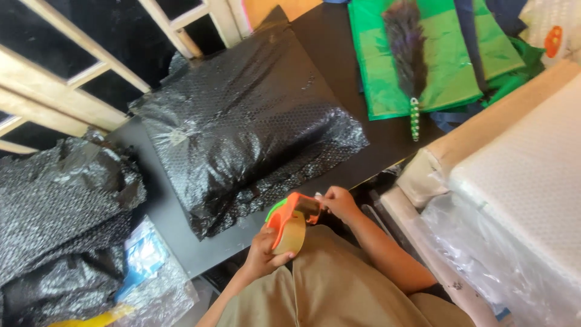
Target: Wrapping a black package in black bubble wrap and securing it with tape.
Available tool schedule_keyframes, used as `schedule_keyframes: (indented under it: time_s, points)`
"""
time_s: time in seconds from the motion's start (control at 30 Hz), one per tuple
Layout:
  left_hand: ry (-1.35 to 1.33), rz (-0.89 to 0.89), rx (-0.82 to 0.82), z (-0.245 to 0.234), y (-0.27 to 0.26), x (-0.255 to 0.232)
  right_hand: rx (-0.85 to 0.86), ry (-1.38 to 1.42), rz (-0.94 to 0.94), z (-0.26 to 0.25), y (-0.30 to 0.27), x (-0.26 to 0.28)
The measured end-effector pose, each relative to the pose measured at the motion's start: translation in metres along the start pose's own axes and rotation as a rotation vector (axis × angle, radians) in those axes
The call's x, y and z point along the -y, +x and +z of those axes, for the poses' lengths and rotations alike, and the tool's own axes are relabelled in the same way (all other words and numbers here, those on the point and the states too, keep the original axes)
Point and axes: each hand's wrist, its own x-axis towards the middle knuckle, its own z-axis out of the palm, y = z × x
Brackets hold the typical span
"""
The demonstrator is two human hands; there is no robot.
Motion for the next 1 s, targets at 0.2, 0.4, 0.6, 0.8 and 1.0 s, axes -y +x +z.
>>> schedule_keyframes:
  time_s: [0.2,0.4,0.6,0.8,1.0]
  points:
    - [-0.139,-0.039,0.039,0.007,0.041,-0.034,-0.015,-0.166,-0.098,-0.066,0.001,-0.034]
    - [-0.109,-0.124,0.022,0.026,0.037,-0.022,0.017,-0.241,-0.101,-0.165,0.018,-0.007]
    - [-0.052,-0.212,-0.014,0.041,0.029,-0.014,0.125,-0.579,0.028,-0.199,0.069,0.007]
    - [0.088,-0.296,-0.116,0.052,0.004,-0.004,0.242,-0.793,0.037,-0.197,0.125,0.002]
    - [0.121,-0.408,-0.201,0.053,-0.008,-0.012,0.258,-1.153,0.244,-0.182,0.138,0.022]
